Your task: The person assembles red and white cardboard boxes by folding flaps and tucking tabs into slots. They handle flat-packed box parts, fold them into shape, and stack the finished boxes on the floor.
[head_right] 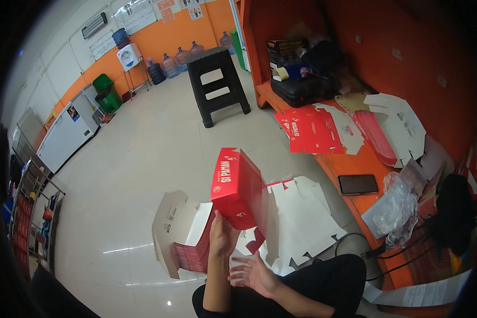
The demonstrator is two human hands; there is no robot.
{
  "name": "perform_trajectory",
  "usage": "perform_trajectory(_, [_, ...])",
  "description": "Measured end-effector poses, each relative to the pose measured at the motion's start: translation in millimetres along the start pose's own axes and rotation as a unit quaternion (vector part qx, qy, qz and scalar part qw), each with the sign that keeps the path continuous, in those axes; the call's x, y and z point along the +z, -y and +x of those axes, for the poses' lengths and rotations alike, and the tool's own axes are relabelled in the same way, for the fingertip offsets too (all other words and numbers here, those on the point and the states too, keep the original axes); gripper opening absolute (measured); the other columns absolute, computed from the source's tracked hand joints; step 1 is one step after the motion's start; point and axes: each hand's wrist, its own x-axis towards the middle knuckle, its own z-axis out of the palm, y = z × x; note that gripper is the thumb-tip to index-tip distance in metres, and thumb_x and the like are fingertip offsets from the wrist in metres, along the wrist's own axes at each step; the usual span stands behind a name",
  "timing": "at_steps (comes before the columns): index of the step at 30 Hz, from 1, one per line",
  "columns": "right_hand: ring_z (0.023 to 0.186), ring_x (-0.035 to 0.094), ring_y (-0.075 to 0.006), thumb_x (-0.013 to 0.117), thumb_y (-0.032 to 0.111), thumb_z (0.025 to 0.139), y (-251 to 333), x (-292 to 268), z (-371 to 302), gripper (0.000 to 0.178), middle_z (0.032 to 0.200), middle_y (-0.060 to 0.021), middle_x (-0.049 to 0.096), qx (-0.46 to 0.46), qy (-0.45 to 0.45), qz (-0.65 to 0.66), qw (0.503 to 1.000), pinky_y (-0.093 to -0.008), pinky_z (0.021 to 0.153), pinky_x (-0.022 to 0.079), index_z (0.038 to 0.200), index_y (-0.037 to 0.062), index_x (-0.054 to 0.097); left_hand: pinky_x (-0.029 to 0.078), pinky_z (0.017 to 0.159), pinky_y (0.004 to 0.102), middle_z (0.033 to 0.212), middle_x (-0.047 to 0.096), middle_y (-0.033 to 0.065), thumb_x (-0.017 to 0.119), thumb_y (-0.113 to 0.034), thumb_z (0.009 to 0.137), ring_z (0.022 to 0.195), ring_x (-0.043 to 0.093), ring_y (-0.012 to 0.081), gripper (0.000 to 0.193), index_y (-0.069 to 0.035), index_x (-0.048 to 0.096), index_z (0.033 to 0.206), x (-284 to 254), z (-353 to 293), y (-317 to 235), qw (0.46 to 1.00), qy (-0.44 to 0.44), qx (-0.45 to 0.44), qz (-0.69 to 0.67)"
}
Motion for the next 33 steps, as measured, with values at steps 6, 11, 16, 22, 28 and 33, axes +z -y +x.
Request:
perform_trajectory(6, [0.077,0.054,-0.0155,0.055,0.019,0.092,23.8,-0.2,32.5,0.017,0.087,-0.0062,0.057,-0.242,-0.065,0.206,0.946,-0.0278,0.071,0.050,0.103,0.0062,0.054,0.044,0.074,0.0196,0.091,0.063,0.0051,0.054,-0.008,0.092,0.081,0.056,0.0062,0.013,0.003,0.058,0.097,-2.1,-3.5,-6.1,0.925,-0.149,0.266,0.226])
perform_trajectory(11, [0.073,0.062,-0.0156,0.060,0.011,0.088,51.5,39.0,32.7,0.013,0.081,-0.0057,0.059,-0.417,-0.109,-0.061,0.900,-0.0262,0.067,0.053,0.099,0.0067,0.056,0.047,0.076,0.0248,0.093,0.064,0.0090,0.058,-0.001,0.087,0.083,0.060,0.0127,0.015,0.006,0.058,0.101,-6.0,-10.8,-18.9,0.932,-0.141,0.262,0.206])
perform_trajectory(16, [0.067,0.065,-0.0176,0.069,-0.004,0.077,47.0,67.5,45.9,0.022,0.076,-0.0033,0.060,-0.569,-0.179,-0.212,0.774,-0.0272,0.064,0.053,0.079,0.0093,0.051,0.052,0.076,0.0300,0.097,0.064,0.0125,0.060,0.004,0.084,0.085,0.062,0.0174,0.020,0.007,0.058,0.103,13.3,-18.6,-11.7,0.933,-0.159,0.298,0.128])
perform_trajectory(22, [0.083,0.061,-0.0135,0.069,0.002,0.080,39.0,59.8,52.2,0.018,0.083,-0.0005,0.062,-0.465,-0.151,-0.097,0.867,-0.0280,0.071,0.046,0.080,0.0131,0.054,0.051,0.075,0.0285,0.100,0.064,0.0129,0.063,0.004,0.082,0.086,0.063,0.0163,0.023,0.005,0.058,0.105,20.7,-19.7,0.0,0.940,-0.153,0.296,0.080])
perform_trajectory(28, [0.098,0.056,-0.0145,0.068,0.001,0.079,57.6,56.2,65.3,0.025,0.097,-0.0013,0.063,-0.483,-0.022,-0.098,0.870,-0.0313,0.094,0.038,0.098,0.0141,0.059,0.046,0.082,0.0258,0.100,0.065,0.0105,0.064,-0.003,0.084,0.093,0.060,0.0132,0.022,0.003,0.060,0.105,34.2,-19.6,1.7,0.962,-0.130,0.238,0.039])
perform_trajectory(33, [0.085,0.059,-0.0140,0.070,0.008,0.079,75.5,72.0,91.6,0.029,0.094,-0.0027,0.063,-0.472,-0.110,-0.345,0.804,-0.0323,0.077,0.049,0.105,0.0032,0.057,0.044,0.083,0.0258,0.102,0.063,0.0095,0.053,-0.018,0.094,0.092,0.058,0.0123,0.023,0.002,0.058,0.106,14.9,-5.2,40.8,0.957,-0.215,0.196,0.012])
